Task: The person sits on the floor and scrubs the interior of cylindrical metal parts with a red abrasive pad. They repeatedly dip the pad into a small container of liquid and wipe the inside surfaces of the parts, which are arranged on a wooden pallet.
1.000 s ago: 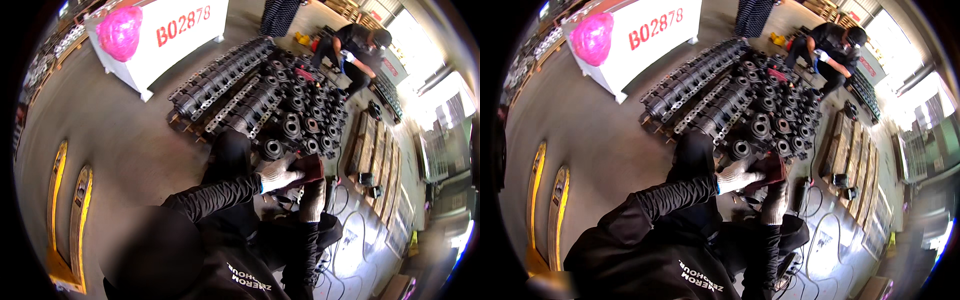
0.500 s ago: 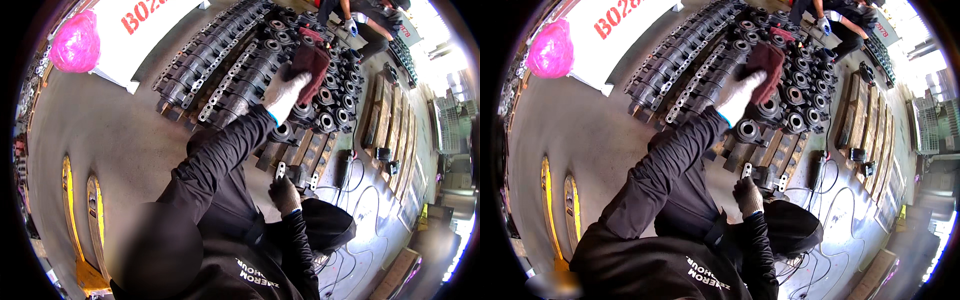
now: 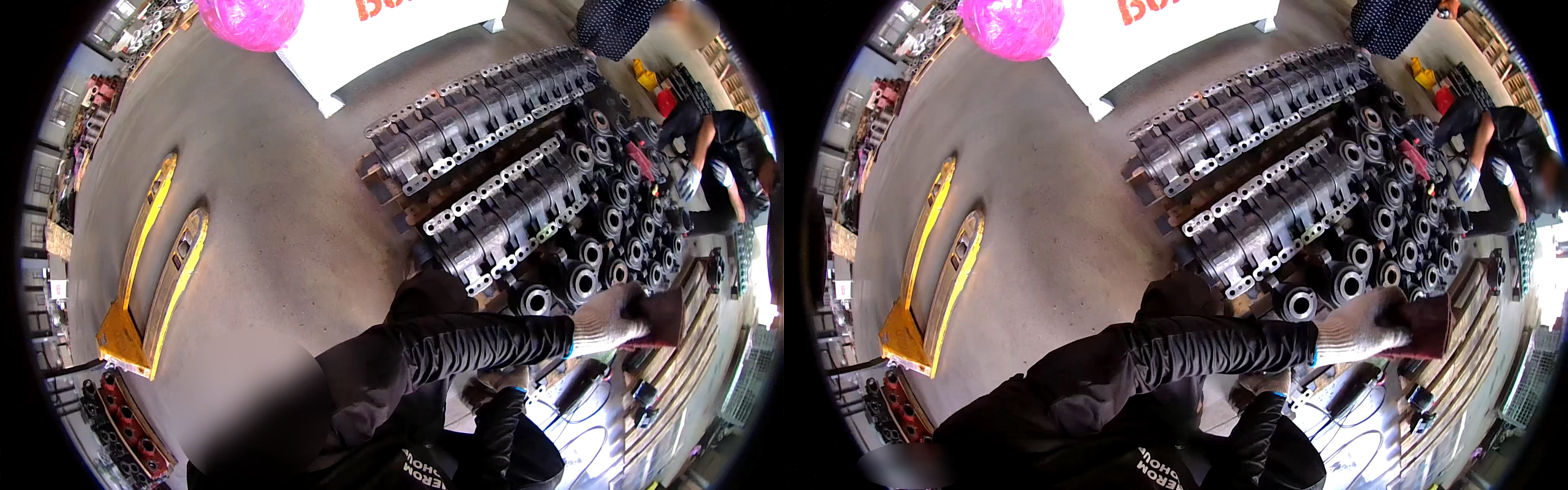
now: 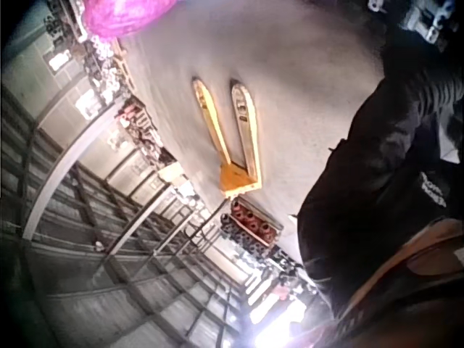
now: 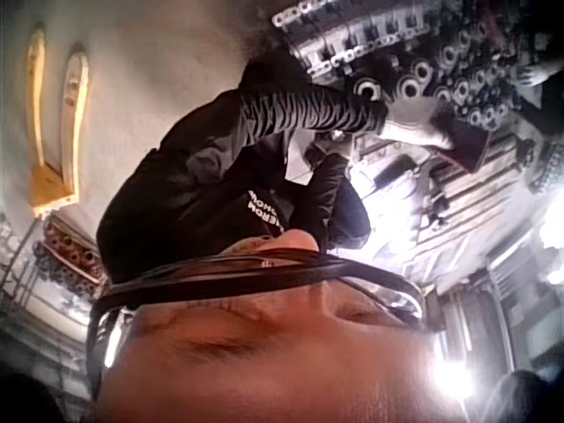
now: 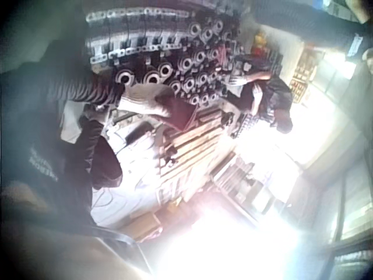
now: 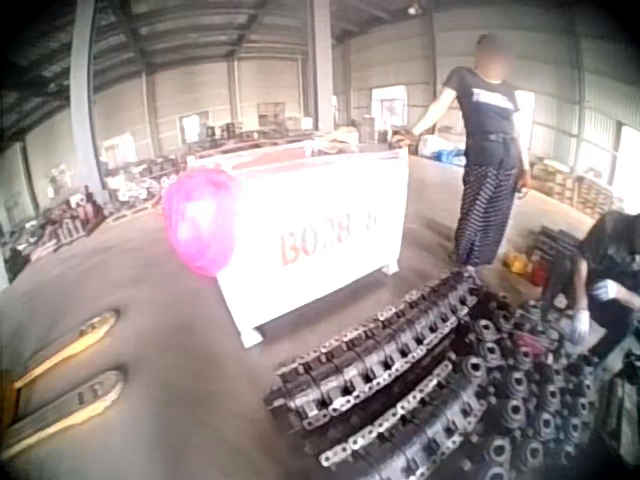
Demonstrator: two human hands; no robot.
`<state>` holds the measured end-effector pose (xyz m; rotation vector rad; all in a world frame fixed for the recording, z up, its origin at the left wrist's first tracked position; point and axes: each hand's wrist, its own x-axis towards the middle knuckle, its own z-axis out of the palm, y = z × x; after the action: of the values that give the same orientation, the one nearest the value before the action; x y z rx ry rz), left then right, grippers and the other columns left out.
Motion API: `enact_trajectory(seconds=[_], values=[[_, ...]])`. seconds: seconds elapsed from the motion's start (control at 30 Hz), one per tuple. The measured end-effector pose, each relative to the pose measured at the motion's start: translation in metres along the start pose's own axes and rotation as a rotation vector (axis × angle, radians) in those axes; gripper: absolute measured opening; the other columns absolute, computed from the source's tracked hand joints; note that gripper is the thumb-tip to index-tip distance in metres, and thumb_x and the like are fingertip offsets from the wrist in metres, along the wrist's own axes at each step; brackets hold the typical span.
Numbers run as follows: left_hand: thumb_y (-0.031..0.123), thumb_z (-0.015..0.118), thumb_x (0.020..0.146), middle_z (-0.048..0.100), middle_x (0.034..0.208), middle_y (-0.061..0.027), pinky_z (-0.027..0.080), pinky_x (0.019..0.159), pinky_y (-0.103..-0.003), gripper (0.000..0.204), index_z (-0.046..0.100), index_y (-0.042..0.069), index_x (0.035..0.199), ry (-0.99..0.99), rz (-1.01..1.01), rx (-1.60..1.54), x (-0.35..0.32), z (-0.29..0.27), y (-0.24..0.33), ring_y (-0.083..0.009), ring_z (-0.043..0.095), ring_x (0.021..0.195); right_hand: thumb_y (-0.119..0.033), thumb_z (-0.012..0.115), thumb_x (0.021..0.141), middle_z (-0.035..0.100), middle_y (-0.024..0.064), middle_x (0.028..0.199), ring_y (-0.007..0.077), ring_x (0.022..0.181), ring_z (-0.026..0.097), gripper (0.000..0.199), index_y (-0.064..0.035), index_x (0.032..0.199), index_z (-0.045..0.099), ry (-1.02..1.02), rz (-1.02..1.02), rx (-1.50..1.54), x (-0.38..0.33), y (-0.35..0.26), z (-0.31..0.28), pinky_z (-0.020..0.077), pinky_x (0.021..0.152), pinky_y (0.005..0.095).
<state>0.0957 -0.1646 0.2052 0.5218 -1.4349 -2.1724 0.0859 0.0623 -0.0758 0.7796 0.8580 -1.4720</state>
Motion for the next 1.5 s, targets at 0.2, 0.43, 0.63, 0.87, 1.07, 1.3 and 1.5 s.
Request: enact_trajectory(seconds=[0.2,0.43,0.63,0.87,1.07,1.3,1.5], values=[[0.027,0.076,0.084,0.066,0.1,-0.0184,0.052,0.084,-0.039,0.044,0.06,-0.002,0.114,0.011,-0.013,0.057,0.0,-0.013,0.007,-0.025,0.066,0.093,-0.049,0.065,0.09,0.063,0.0108,0.122,0.0291,0.122,0.055,0.051,-0.01,0.123,0.06,0.023,0.055,-0.089,0.004,0.024,0.018,0.0481,0.104,0.0497],[0.026,0.075,0.086,0.068,0.1,-0.0205,0.054,0.084,-0.04,0.044,0.06,-0.003,0.116,0.025,0.092,0.048,0.008,-0.017,0.003,-0.0296,0.069,0.095,-0.043,0.067,0.089,0.066,0.0108,0.12,0.0309,0.12,0.058,0.047,-0.01,0.122,0.062,0.078,0.056,-0.174,-0.01,0.046,0.04,0.0491,0.103,0.052],[0.026,0.074,0.087,0.068,0.103,-0.0204,0.053,0.085,-0.042,0.043,0.06,-0.003,0.116,-0.009,0.031,-0.053,0.0,-0.024,0.027,-0.0323,0.069,0.099,-0.038,0.068,0.088,0.068,0.0108,0.119,0.0324,0.118,0.061,0.044,-0.01,0.121,0.065,0.12,-0.014,-0.248,-0.063,0.048,0.044,0.05,0.103,0.054],[0.028,0.074,0.086,0.069,0.11,-0.0204,0.053,0.091,-0.04,0.049,0.061,-0.001,0.124,0.044,0.021,0.019,0.001,-0.036,0.031,-0.0309,0.069,0.105,-0.026,0.073,0.084,0.072,0.01,0.096,0.0289,0.098,0.068,0.028,-0.0075,0.105,0.067,0.153,-0.031,-0.139,-0.112,0.046,0.019,0.0568,0.089,0.05],[0.029,0.076,0.086,0.07,0.11,-0.0175,0.053,0.093,-0.038,0.051,0.061,0.001,0.126,0.045,0.012,-0.071,-0.004,-0.046,0.043,-0.0289,0.069,0.106,-0.008,0.063,0.095,0.067,0.0034,0.089,0.0147,0.074,0.061,0.013,-0.0066,0.108,0.065,0.158,-0.196,-0.757,-0.152,0.062,0.14,0.0541,0.069,0.029],[0.028,0.077,0.085,0.068,0.113,-0.0167,0.053,0.094,-0.037,0.053,0.06,-0.001,0.126,0.057,0.071,-0.111,0.003,-0.058,0.05,-0.0262,0.068,0.105,-0.02,0.071,0.09,0.06,-0.0011,0.078,0.0117,0.066,0.057,0.015,-0.0079,0.099,0.066,0.168,-0.349,-0.99,-0.087,0.022,0.26,0.045,0.061,0.0263],[0.025,0.079,0.088,0.069,0.115,-0.0141,0.053,0.093,-0.032,0.059,0.054,-0.001,0.136,0.098,-0.06,-0.248,-0.003,-0.095,0.084,-0.0181,0.067,0.102,-0.026,0.068,0.096,0.058,-0.0057,0.07,0.0087,0.059,0.053,0.013,-0.0139,0.094,0.069,0.101,-0.272,-1.061,0.003,0.038,0.337,0.0421,0.053,0.0257]])
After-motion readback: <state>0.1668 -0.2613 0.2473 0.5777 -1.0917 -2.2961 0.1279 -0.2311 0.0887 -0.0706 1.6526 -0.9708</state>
